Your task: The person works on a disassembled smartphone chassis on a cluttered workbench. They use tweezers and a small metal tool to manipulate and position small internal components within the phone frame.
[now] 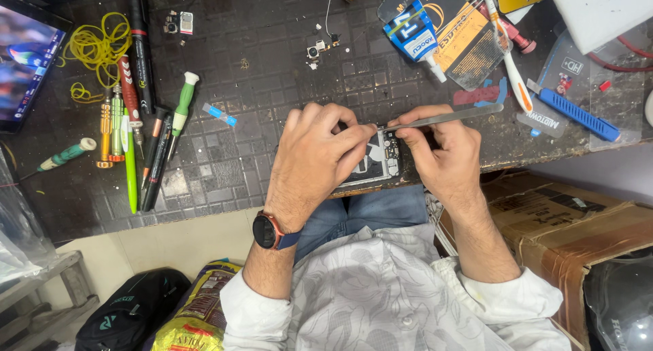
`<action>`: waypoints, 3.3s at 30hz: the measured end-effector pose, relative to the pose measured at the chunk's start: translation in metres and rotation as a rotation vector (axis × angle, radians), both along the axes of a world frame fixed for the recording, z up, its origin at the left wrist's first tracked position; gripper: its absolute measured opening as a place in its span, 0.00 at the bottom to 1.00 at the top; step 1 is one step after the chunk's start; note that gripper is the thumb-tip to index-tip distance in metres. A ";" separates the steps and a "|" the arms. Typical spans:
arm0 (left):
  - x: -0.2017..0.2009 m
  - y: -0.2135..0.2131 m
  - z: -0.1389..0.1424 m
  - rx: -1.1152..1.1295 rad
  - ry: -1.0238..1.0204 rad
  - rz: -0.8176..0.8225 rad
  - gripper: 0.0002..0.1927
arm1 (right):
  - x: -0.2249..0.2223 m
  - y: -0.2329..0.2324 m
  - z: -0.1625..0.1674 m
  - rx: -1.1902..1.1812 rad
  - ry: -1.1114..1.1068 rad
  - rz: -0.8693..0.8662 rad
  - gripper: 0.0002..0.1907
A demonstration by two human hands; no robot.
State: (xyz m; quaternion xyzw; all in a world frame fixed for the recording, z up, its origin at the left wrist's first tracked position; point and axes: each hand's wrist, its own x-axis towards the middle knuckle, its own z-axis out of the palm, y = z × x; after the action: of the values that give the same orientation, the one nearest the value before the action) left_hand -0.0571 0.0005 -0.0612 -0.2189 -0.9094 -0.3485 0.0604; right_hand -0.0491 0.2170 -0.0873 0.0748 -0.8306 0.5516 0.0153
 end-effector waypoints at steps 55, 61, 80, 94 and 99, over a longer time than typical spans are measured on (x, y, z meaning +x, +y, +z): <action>0.000 0.001 -0.002 -0.010 -0.005 0.011 0.07 | 0.001 -0.001 -0.001 -0.111 -0.081 -0.020 0.06; 0.002 -0.001 -0.002 0.000 0.004 -0.004 0.08 | -0.001 -0.004 -0.001 -0.091 -0.085 -0.020 0.06; 0.002 0.000 -0.002 0.006 -0.005 -0.010 0.08 | -0.005 -0.005 0.002 0.000 -0.051 -0.011 0.05; 0.002 -0.001 -0.004 0.019 0.026 -0.014 0.09 | -0.003 -0.008 0.004 0.089 0.006 -0.031 0.05; 0.002 -0.001 -0.003 0.027 0.022 -0.008 0.08 | -0.002 -0.007 0.001 -0.003 -0.035 -0.028 0.05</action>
State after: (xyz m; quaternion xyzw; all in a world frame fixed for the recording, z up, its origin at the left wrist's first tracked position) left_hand -0.0551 -0.0003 -0.0647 -0.2256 -0.9030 -0.3584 0.0721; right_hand -0.0515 0.2097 -0.0858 0.0535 -0.8308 0.5540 0.0083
